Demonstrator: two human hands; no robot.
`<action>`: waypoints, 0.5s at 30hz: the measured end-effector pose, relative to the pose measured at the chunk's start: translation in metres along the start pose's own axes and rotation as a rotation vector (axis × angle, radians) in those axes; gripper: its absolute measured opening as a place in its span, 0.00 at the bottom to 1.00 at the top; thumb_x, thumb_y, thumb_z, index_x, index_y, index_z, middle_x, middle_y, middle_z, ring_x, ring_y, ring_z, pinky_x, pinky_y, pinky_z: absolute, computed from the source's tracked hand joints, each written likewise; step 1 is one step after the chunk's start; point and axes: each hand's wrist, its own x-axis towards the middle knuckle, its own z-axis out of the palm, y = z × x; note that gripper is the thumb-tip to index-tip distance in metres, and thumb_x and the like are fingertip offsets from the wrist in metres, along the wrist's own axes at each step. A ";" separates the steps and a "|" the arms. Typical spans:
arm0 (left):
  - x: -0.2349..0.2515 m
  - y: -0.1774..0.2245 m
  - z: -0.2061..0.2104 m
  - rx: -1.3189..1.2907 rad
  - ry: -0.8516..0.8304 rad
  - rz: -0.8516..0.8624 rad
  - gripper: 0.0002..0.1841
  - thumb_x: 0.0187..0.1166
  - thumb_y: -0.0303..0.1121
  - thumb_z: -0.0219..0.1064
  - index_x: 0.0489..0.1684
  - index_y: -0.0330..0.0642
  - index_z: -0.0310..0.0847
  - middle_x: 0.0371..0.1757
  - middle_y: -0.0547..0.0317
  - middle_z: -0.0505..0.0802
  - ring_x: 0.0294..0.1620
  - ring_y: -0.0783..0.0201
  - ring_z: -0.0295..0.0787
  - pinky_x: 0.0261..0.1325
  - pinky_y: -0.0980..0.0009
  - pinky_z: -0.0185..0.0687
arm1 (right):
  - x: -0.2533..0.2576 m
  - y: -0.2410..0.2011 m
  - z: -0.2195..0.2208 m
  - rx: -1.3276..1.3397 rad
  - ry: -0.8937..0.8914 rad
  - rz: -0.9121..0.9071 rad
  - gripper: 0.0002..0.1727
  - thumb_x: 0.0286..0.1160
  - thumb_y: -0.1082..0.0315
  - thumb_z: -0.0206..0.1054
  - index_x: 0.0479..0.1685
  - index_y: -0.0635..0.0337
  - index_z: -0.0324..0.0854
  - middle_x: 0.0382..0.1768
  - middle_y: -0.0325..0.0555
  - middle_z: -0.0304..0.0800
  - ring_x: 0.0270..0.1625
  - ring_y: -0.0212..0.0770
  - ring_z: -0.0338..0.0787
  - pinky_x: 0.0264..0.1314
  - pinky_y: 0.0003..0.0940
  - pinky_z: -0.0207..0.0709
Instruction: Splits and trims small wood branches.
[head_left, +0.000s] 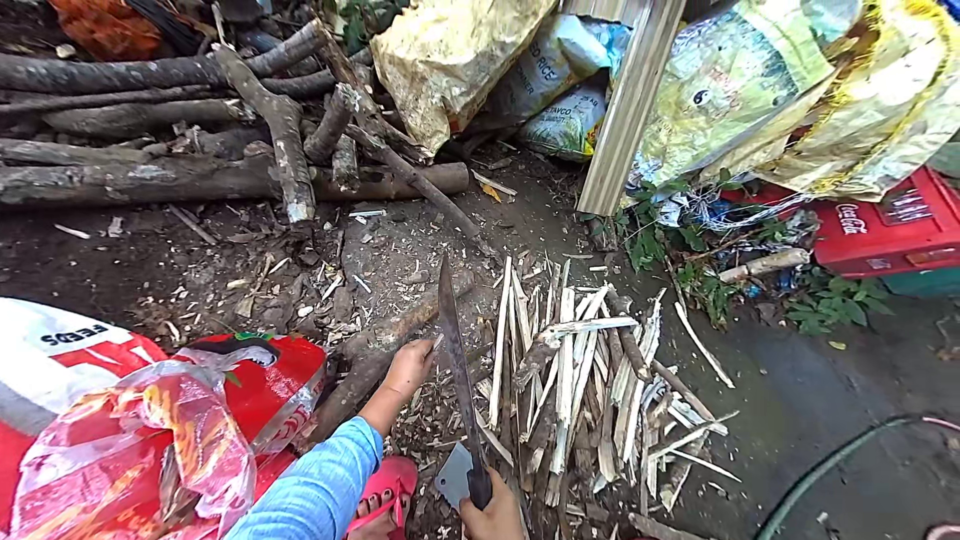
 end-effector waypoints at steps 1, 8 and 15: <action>-0.001 0.001 0.001 -0.001 0.020 0.030 0.14 0.87 0.26 0.61 0.53 0.21 0.87 0.56 0.30 0.93 0.63 0.37 0.91 0.75 0.49 0.78 | -0.001 0.000 0.000 -0.012 0.001 -0.001 0.24 0.62 0.74 0.73 0.60 0.77 0.79 0.30 0.58 0.86 0.29 0.48 0.87 0.40 0.49 0.83; 0.003 0.004 -0.002 0.055 -0.025 0.067 0.15 0.88 0.27 0.60 0.53 0.21 0.87 0.56 0.29 0.93 0.64 0.36 0.90 0.76 0.47 0.77 | -0.005 0.000 -0.001 -0.031 0.024 0.003 0.26 0.62 0.73 0.72 0.62 0.78 0.78 0.31 0.60 0.87 0.31 0.50 0.88 0.42 0.52 0.83; 0.010 0.007 -0.002 0.088 -0.085 0.085 0.15 0.89 0.28 0.58 0.56 0.21 0.86 0.58 0.30 0.93 0.65 0.37 0.90 0.77 0.48 0.76 | -0.002 0.007 -0.001 -0.002 0.027 0.033 0.23 0.62 0.73 0.71 0.59 0.76 0.79 0.29 0.58 0.86 0.29 0.49 0.88 0.41 0.51 0.83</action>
